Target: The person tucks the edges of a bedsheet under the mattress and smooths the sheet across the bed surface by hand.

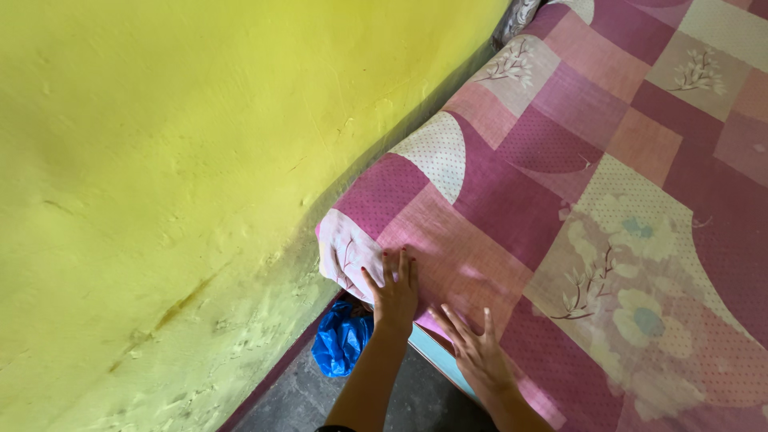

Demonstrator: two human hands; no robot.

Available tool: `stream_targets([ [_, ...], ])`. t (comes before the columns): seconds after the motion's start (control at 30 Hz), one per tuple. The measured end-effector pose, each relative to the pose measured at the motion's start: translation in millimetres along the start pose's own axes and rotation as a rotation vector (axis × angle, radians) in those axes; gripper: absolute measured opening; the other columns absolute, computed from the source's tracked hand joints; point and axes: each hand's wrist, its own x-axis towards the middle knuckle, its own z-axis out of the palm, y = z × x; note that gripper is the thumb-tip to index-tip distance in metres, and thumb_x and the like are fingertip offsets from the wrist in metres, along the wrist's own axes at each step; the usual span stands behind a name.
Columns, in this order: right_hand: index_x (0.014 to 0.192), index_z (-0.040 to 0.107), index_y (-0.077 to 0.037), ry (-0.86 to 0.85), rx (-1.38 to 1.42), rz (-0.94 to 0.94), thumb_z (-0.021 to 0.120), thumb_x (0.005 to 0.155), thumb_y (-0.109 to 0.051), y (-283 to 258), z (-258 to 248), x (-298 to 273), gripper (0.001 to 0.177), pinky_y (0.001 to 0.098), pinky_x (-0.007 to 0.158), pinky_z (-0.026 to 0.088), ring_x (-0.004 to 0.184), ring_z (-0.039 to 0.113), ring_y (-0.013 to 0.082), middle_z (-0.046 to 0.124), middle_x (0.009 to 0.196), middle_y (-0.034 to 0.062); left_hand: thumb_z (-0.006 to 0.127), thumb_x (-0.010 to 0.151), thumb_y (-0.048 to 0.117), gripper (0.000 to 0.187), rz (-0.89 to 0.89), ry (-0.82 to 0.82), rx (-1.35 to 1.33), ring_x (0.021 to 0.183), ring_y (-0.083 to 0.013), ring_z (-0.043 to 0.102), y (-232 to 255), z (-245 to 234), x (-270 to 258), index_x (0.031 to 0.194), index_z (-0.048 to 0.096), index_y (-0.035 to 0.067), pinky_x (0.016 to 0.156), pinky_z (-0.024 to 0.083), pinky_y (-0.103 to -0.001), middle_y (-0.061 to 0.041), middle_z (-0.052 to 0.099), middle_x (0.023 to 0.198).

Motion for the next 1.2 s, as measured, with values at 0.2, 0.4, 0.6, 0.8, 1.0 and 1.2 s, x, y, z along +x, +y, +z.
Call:
stream_targets([
  [0.2,0.089,0.078,-0.014,0.128,-0.029,0.144,0.075,0.086,-0.015,2,-19,2,0.005,0.0796,0.111,0.022,0.153,-0.003,0.0307,-0.003,0.171,0.0028,0.076,0.078,0.008,0.1,-0.073,-0.026,-0.258,0.154,-0.0397,0.018,-11,15,-7,0.162,0.021,0.002,0.108,0.036,-0.072,-0.021,0.012,0.168],
  [0.4,0.092,0.081,-0.009,0.579,0.445,-0.042,0.075,0.078,-0.029,22,-14,1,0.025,0.0899,0.106,0.014,0.152,0.011,0.0355,0.008,0.168,0.008,0.072,0.074,-0.004,0.085,-0.3,-0.014,-0.795,0.14,-0.0377,0.039,-25,22,-14,0.149,0.035,0.005,0.103,0.049,-0.051,-0.018,0.033,0.155],
  [0.6,0.097,0.079,-0.014,0.158,0.618,-0.193,0.063,0.094,-0.014,44,-19,-4,0.017,0.0631,0.119,0.028,0.154,0.02,0.0289,0.031,0.165,0.0108,0.065,0.075,-0.004,0.047,-0.455,0.499,-1.162,0.105,-0.0385,0.066,-15,80,-8,0.122,0.062,-0.001,0.09,0.057,-0.044,-0.024,0.059,0.122],
  [0.8,0.119,0.07,-0.015,0.059,1.411,0.307,0.054,0.098,-0.015,48,-15,38,0.026,0.0365,0.109,0.057,0.12,0.071,0.0254,0.069,0.14,0.0092,0.067,0.075,0.008,0.05,-0.763,0.465,-1.301,0.101,-0.0388,0.067,-2,135,12,0.122,0.058,-0.005,0.091,0.056,-0.042,-0.027,0.057,0.123],
  [1.0,0.13,0.062,0.009,-0.12,2.609,0.834,0.051,0.101,-0.013,20,3,56,0.038,0.0506,0.112,0.05,0.128,0.064,0.0406,0.065,0.138,0.0296,0.066,0.079,0.015,0.05,-0.957,0.321,-1.254,0.116,-0.0442,0.057,4,148,25,0.126,0.06,-0.003,0.104,0.049,-0.048,-0.028,0.055,0.13],
  [1.2,0.135,0.052,0.008,-0.201,2.77,0.977,0.048,0.101,-0.016,11,-4,82,0.041,0.0572,0.115,0.046,0.134,0.057,0.0436,0.058,0.144,0.0308,0.071,0.078,0.026,0.064,-1.085,0.098,-1.256,0.13,-0.049,0.046,-34,143,60,0.136,0.056,0.002,0.113,0.042,-0.05,-0.03,0.037,0.148],
])
